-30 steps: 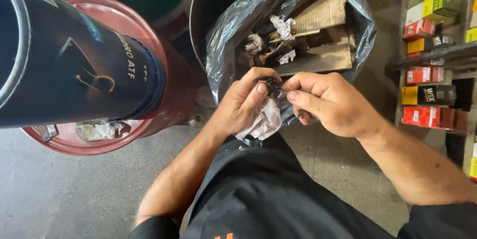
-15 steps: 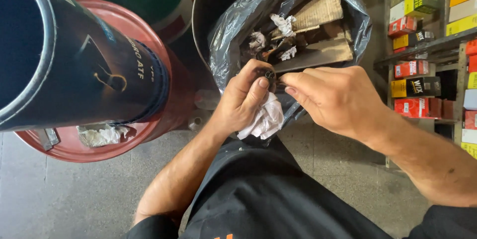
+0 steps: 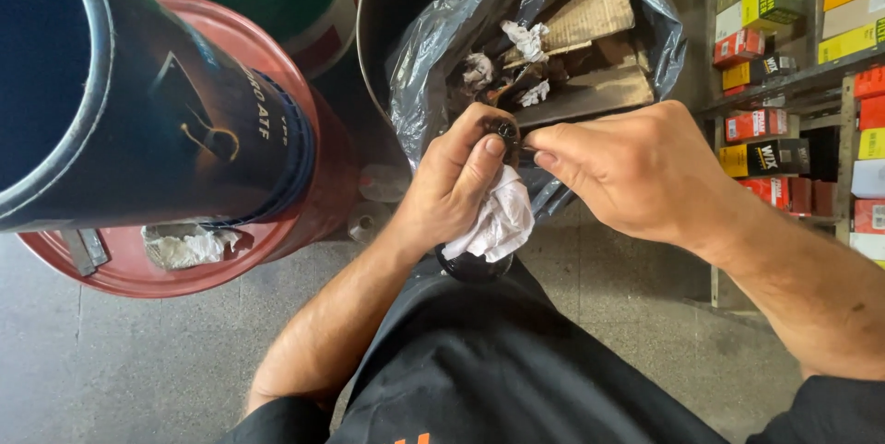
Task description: The person cleans a black oil filter housing and its internal spring using a white cloth. They then retrieve a new WIX oil filter from a shelf, unpack it, and install it into the housing.
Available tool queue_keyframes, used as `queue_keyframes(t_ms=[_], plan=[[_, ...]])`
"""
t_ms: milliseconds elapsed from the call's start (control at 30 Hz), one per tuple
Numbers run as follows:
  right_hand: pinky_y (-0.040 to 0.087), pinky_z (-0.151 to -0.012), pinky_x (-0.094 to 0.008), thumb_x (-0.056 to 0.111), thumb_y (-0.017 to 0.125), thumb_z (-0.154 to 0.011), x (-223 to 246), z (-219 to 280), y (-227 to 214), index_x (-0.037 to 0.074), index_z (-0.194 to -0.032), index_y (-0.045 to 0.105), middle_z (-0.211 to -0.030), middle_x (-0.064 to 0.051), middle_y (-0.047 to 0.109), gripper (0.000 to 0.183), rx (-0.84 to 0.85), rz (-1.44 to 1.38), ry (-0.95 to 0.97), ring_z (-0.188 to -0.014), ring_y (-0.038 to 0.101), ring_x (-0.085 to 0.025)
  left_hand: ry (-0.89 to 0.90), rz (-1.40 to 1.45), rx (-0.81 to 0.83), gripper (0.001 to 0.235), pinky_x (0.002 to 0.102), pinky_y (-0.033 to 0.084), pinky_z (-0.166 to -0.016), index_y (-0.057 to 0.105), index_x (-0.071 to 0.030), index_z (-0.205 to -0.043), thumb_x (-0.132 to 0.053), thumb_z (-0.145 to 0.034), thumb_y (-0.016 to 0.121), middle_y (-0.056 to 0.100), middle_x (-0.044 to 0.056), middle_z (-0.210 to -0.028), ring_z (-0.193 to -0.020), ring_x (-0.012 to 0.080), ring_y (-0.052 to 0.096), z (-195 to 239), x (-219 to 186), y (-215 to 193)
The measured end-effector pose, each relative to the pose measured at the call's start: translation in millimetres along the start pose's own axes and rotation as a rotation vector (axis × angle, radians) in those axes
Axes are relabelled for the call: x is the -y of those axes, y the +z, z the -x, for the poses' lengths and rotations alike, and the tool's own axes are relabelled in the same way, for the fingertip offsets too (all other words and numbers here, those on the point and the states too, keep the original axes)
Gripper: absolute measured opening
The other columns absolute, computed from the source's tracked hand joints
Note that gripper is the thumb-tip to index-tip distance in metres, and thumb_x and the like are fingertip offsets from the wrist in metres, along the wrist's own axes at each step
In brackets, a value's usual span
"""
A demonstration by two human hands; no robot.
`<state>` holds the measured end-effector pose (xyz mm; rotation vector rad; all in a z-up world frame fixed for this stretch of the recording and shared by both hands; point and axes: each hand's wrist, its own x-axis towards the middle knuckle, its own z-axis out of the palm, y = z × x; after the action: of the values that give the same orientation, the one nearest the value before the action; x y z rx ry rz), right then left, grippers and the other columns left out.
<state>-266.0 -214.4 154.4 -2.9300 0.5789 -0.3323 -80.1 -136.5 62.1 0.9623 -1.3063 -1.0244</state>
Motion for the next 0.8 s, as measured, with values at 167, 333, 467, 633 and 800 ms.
queue_keyframes(t_ms=[167, 333, 467, 633, 800], plan=[[0.05, -0.044, -0.031, 0.025, 0.058, -0.098, 0, -8, -12, 0.013, -0.094, 0.073, -0.057, 0.002, 0.066, 0.019, 0.279, -0.201, 0.201, -0.044, 0.057, -0.013, -0.026, -0.174, 0.077, 0.039, 0.032, 0.045, -0.058, 0.047, -0.008, -0.117, -0.042, -0.104, 0.033, 0.059, 0.002, -0.073, -0.061, 0.0159, 0.056, 2, -6, -1], [0.043, -0.053, -0.027, 0.028, 0.057, -0.096, 11, -12, -12, 0.013, -0.086, 0.075, -0.056, 0.003, 0.062, 0.026, 0.358, -0.539, 0.633, -0.05, 0.051, -0.01, -0.004, -0.266, 0.021, 0.042, 0.034, 0.046, -0.061, 0.048, -0.004, -0.121, -0.04, -0.104, 0.033, 0.059, 0.003, -0.076, -0.063, 0.0191, 0.058, 2, -3, 6], [0.041, -0.044, -0.027, 0.016, 0.059, -0.096, 22, 5, 37, 0.011, -0.079, 0.069, -0.045, -0.002, 0.048, 0.02, -0.219, -0.652, 0.433, -0.044, 0.047, -0.01, 0.162, -0.18, -0.171, 0.028, 0.043, 0.05, -0.054, 0.058, -0.007, -0.118, -0.025, -0.103, 0.044, 0.06, 0.019, -0.074, -0.062, 0.0397, 0.063, 1, 10, 14], [0.047, -0.048, -0.029, 0.013, 0.059, -0.093, 14, 14, 70, 0.011, -0.085, 0.071, -0.05, -0.003, 0.053, 0.015, -0.414, -0.585, 0.374, -0.046, 0.056, -0.017, 0.234, -0.196, -0.236, 0.027, 0.046, 0.051, -0.056, 0.057, -0.005, -0.116, -0.024, -0.104, 0.042, 0.06, 0.021, -0.082, -0.066, 0.0433, 0.063, -3, 4, 20], [0.041, -0.047, -0.025, 0.012, 0.054, -0.094, 5, 8, 43, 0.007, -0.075, 0.065, -0.048, 0.003, 0.043, 0.022, -0.209, -0.924, 0.38, -0.052, 0.039, -0.006, 0.289, -0.269, -0.183, 0.025, 0.042, 0.053, -0.056, 0.058, -0.005, -0.114, -0.023, -0.102, 0.046, 0.059, 0.015, -0.085, -0.066, 0.0394, 0.063, -3, 17, 17]])
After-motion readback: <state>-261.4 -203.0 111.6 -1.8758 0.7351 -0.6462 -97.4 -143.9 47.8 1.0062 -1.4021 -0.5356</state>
